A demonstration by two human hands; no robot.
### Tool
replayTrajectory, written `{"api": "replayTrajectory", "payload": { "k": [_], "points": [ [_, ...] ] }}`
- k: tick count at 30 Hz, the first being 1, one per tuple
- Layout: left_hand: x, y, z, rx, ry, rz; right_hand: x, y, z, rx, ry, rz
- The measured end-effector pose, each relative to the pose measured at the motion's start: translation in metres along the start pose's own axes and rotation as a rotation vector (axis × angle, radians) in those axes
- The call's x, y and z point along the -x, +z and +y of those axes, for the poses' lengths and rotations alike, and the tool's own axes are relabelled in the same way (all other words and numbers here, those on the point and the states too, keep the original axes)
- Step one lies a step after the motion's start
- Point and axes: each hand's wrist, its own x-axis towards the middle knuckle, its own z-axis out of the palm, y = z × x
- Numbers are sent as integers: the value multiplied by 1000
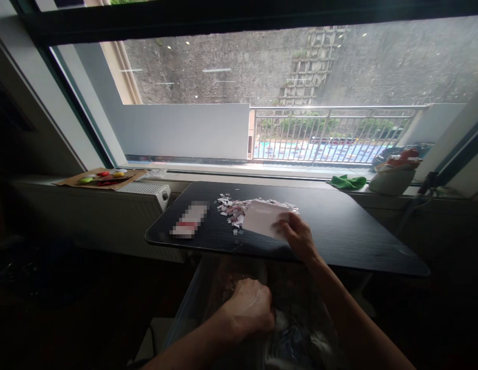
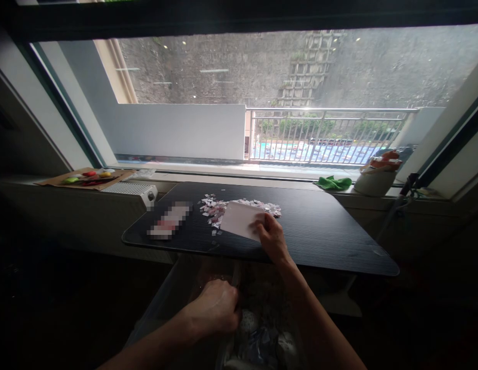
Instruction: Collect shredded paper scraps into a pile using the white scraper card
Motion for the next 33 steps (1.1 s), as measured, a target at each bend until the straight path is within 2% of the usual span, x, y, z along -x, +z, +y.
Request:
{"api": "replayTrajectory", "payload": {
  "k": [3,7,15,24,31,33],
  "points": [
    [0,0,0,-11,-2,-6,-1,5,-1,6,-32,-77],
    [0,0,0,-11,-5,-2,0,14,0,91,-81,-67],
    [0,0,1,-9,-10,-13,-2,3,1,86,-86,-143],
    [-1,1,-1,-11,6,0,-16,21,7,94,-111,-218],
    [0,-2,1,-8,-6,-3,-9,4,7,69,-96,-309],
    [0,-1,1,-10,-11,-2,-8,0,7,54,-80,-299]
  ]
}}
